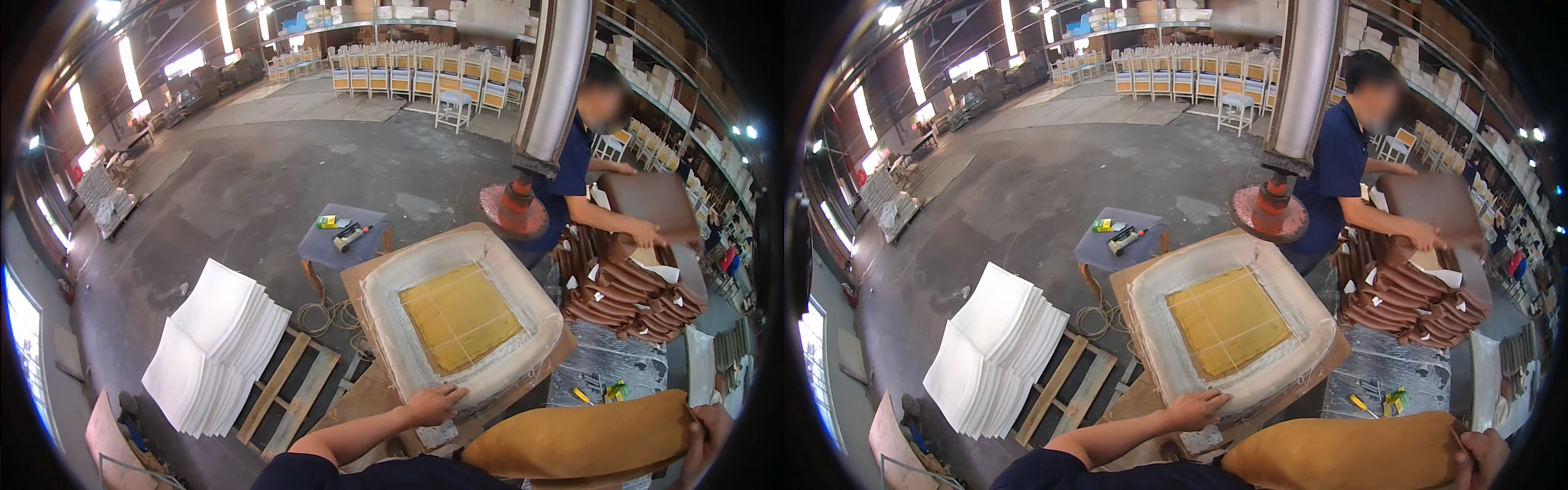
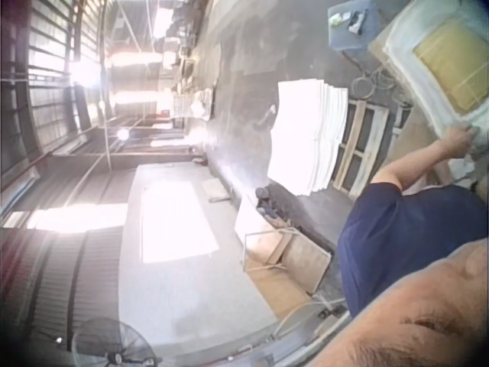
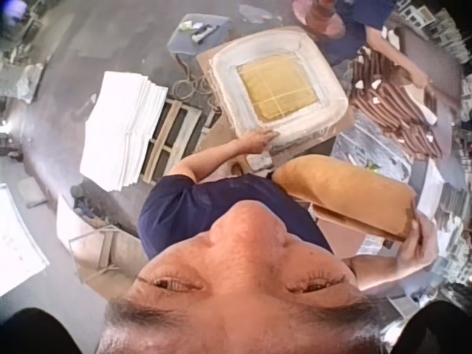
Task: The person uses a pneumatic staple gun to attach white fabric to a cushion frame, then places a brown cover over the cushion. The person repeats the stapling process on another cushion unit. A coworker assists by holding the cushion and placing covers.
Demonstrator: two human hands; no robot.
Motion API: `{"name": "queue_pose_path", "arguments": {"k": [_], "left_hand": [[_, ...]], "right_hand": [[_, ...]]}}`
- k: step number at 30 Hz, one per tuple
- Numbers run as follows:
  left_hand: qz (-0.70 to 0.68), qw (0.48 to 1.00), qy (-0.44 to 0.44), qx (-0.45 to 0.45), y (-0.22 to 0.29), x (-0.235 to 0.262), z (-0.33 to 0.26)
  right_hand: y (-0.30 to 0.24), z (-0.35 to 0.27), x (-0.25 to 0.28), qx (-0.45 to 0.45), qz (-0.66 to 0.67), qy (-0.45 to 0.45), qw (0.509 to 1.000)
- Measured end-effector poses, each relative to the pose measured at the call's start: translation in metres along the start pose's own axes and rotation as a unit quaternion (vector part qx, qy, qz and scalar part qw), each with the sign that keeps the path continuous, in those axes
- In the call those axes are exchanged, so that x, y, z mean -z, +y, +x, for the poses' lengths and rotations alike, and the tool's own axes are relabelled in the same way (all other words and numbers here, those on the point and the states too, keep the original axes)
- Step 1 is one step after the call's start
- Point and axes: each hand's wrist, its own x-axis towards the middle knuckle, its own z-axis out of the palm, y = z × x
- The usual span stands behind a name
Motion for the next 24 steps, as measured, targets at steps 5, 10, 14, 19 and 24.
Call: {"name": "queue_pose_path", "arguments": {"k": [5,10,14,19,24], "left_hand": [[0.081,0.996,0.046,0.000,-0.032,0.006,-0.030],[0.147,0.967,0.204,0.030,-0.046,-0.004,-0.049],[0.126,0.961,0.245,0.020,-0.062,0.012,-0.054],[0.107,0.969,0.224,0.015,-0.080,0.031,-0.058],[-0.215,0.969,0.105,0.069,-0.073,0.046,-0.051]], "right_hand": [[-0.003,-0.004,-0.009,0.048,0.082,-0.026,0.995],[-0.002,-0.012,-0.057,0.137,0.154,0.046,0.977],[-0.033,0.022,-0.085,0.203,0.239,0.026,0.949],[-0.059,0.034,-0.107,0.199,0.266,0.063,0.941],[-0.074,0.039,-0.106,0.203,0.267,0.040,0.941]]}}
